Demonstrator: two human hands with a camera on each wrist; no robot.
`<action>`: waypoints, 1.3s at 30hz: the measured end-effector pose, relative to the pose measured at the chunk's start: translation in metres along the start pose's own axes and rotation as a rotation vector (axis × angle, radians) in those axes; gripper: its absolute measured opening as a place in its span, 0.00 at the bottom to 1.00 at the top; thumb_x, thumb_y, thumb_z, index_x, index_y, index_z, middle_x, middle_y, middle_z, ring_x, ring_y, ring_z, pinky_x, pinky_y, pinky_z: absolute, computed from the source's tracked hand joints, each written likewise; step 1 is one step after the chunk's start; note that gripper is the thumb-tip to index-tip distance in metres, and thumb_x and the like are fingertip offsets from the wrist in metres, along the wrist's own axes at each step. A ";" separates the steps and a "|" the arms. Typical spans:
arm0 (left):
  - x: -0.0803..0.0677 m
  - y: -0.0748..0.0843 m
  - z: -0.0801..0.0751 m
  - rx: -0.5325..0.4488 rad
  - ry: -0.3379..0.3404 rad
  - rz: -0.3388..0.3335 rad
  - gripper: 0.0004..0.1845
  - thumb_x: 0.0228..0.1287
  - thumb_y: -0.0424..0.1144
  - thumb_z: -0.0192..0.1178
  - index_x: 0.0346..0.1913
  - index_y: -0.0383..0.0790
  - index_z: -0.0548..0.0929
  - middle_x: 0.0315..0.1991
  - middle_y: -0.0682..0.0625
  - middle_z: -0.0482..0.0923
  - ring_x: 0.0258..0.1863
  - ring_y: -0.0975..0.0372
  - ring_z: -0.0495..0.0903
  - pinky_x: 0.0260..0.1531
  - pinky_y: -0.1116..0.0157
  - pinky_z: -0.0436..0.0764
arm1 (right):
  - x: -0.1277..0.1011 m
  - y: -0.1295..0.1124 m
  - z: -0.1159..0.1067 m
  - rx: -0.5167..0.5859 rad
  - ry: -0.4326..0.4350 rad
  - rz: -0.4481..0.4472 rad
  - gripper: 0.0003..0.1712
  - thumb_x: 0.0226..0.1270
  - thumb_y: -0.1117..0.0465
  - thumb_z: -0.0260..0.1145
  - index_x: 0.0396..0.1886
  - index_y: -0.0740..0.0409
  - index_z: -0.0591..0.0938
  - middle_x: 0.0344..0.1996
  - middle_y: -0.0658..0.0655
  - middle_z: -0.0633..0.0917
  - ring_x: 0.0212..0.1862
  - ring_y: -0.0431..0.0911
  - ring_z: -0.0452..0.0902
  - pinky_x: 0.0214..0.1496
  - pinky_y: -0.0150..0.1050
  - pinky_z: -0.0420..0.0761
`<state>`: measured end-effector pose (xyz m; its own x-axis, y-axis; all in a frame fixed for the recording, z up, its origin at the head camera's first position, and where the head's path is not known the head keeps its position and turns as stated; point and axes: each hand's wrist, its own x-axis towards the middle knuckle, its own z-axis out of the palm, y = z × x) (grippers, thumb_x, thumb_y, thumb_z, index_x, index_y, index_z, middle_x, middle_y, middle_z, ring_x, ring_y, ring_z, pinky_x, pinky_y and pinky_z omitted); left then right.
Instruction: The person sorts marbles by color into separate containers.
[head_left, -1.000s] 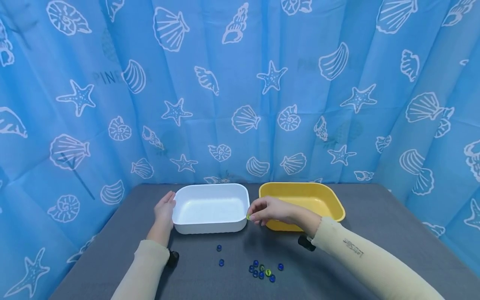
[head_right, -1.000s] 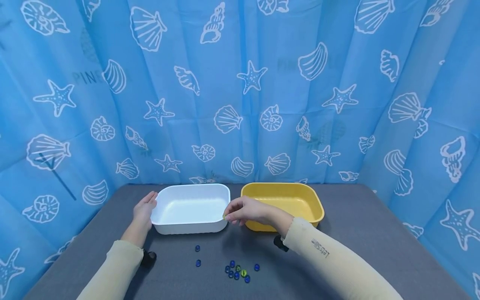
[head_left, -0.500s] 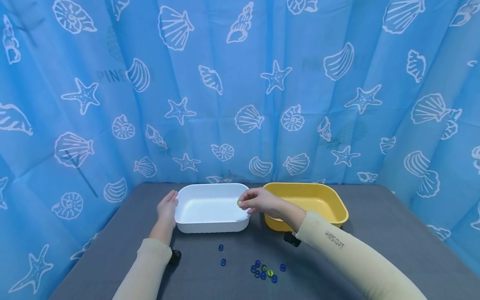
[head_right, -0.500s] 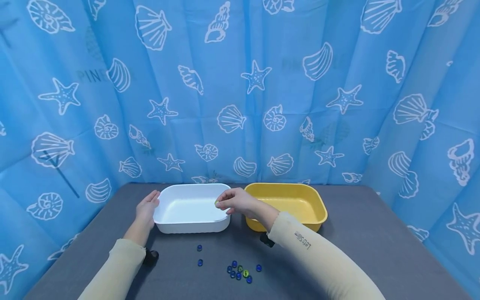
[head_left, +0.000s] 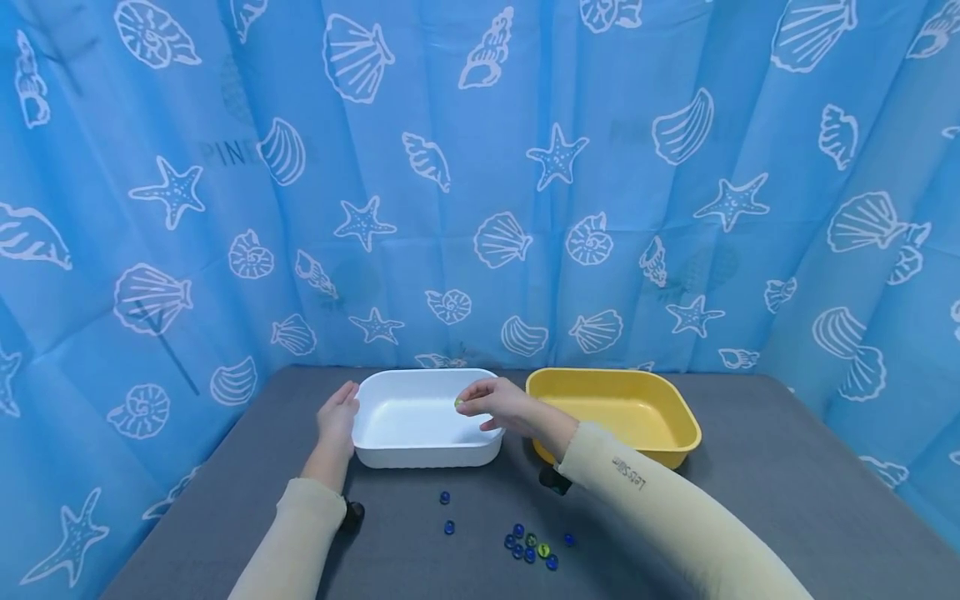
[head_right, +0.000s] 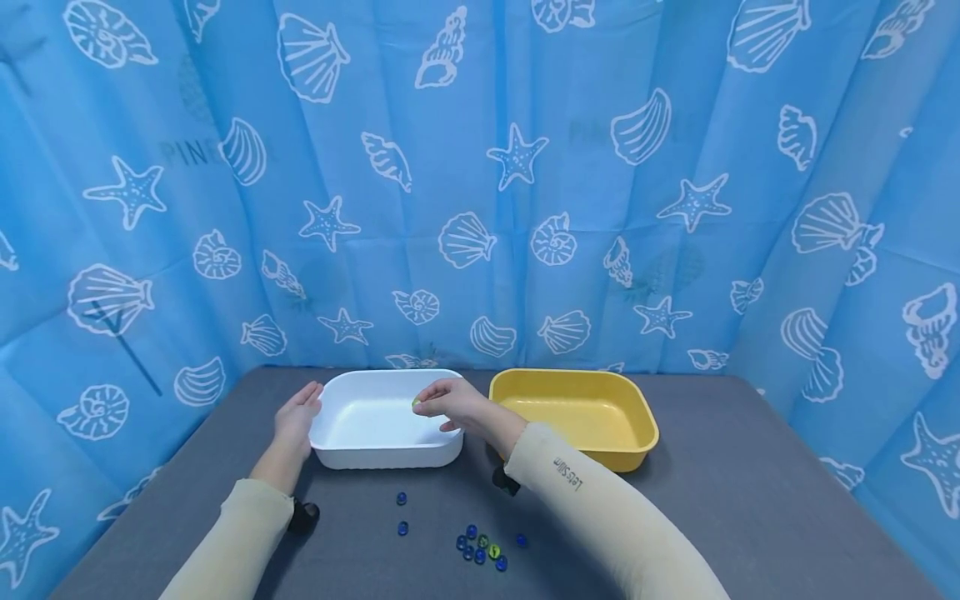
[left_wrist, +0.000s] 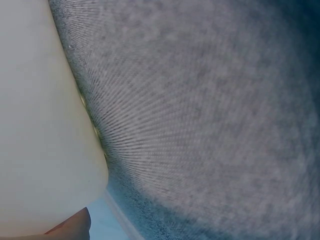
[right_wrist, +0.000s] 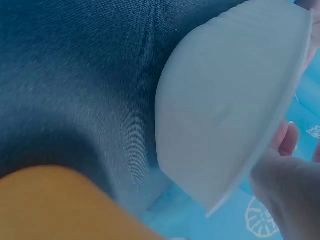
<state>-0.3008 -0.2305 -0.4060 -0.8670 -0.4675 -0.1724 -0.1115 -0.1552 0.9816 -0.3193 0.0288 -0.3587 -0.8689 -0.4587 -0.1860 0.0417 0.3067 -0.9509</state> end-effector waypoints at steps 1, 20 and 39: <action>0.000 0.000 0.000 0.001 -0.002 0.001 0.26 0.78 0.30 0.40 0.75 0.40 0.56 0.74 0.45 0.57 0.73 0.53 0.54 0.70 0.56 0.56 | 0.002 0.001 0.003 -0.006 0.005 0.005 0.08 0.66 0.63 0.67 0.43 0.62 0.82 0.42 0.56 0.82 0.51 0.52 0.76 0.52 0.53 0.79; 0.003 0.000 0.000 -0.001 -0.002 0.007 0.26 0.78 0.30 0.40 0.75 0.39 0.57 0.74 0.44 0.57 0.73 0.54 0.55 0.69 0.57 0.57 | 0.042 0.019 0.033 -0.238 0.123 0.159 0.04 0.64 0.62 0.70 0.37 0.56 0.87 0.27 0.51 0.78 0.29 0.44 0.68 0.27 0.37 0.68; 0.001 0.000 0.000 0.008 -0.007 0.013 0.26 0.78 0.30 0.40 0.75 0.39 0.56 0.74 0.44 0.57 0.73 0.54 0.54 0.70 0.57 0.57 | 0.064 0.030 0.038 -0.325 0.154 0.238 0.03 0.59 0.66 0.72 0.34 0.59 0.88 0.13 0.49 0.68 0.14 0.41 0.55 0.16 0.32 0.58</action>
<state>-0.3022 -0.2307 -0.4066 -0.8717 -0.4636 -0.1587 -0.1035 -0.1422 0.9844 -0.3553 -0.0231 -0.4081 -0.9185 -0.2209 -0.3280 0.1137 0.6470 -0.7540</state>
